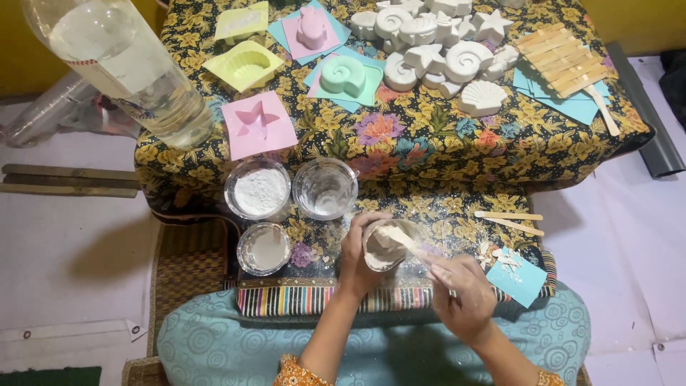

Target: Mixing plaster powder with water and filling silicone molds to create small decorative shapes.

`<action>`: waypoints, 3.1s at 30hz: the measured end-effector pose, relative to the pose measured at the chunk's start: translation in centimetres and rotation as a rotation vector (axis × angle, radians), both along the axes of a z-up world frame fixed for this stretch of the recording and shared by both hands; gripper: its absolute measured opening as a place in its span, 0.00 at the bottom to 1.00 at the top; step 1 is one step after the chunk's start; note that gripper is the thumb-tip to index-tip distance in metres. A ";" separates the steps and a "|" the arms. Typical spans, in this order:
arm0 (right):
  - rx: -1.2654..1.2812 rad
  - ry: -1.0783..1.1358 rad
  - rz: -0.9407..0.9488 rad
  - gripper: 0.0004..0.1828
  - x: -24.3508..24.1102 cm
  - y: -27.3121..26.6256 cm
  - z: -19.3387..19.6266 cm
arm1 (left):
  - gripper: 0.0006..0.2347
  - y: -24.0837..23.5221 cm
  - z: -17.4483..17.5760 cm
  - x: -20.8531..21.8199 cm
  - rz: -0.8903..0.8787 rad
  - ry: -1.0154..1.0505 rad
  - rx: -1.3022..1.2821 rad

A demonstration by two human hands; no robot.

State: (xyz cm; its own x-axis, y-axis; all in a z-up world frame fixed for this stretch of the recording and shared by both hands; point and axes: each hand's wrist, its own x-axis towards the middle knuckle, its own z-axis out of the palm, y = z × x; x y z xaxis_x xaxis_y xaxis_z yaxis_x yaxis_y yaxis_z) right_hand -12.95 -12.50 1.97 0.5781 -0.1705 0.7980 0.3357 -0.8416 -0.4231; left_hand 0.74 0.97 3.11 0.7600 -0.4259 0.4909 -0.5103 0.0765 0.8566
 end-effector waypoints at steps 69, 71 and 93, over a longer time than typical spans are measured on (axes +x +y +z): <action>0.793 0.556 0.315 0.64 -6.5 -6.1 3.9 | 0.19 -4.3 16.4 -0.1 -1.237 0.439 -0.047; 0.810 0.567 0.284 0.64 -6.0 -5.6 3.8 | 0.19 -4.0 16.2 -1.5 -1.113 0.404 -0.059; 0.689 0.705 -0.048 0.62 -4.9 -0.7 8.1 | 0.21 -1.7 15.6 -4.4 -0.132 0.497 -0.062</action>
State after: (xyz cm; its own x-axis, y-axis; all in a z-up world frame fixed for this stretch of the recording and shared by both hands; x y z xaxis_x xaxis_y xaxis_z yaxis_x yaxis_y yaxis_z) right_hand -17.84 -13.18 10.09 0.8637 -0.5039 -0.0094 -0.2096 -0.3423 -0.9159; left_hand -3.64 -0.72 18.70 0.8495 -0.5156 0.1121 -0.0259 0.1715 0.9848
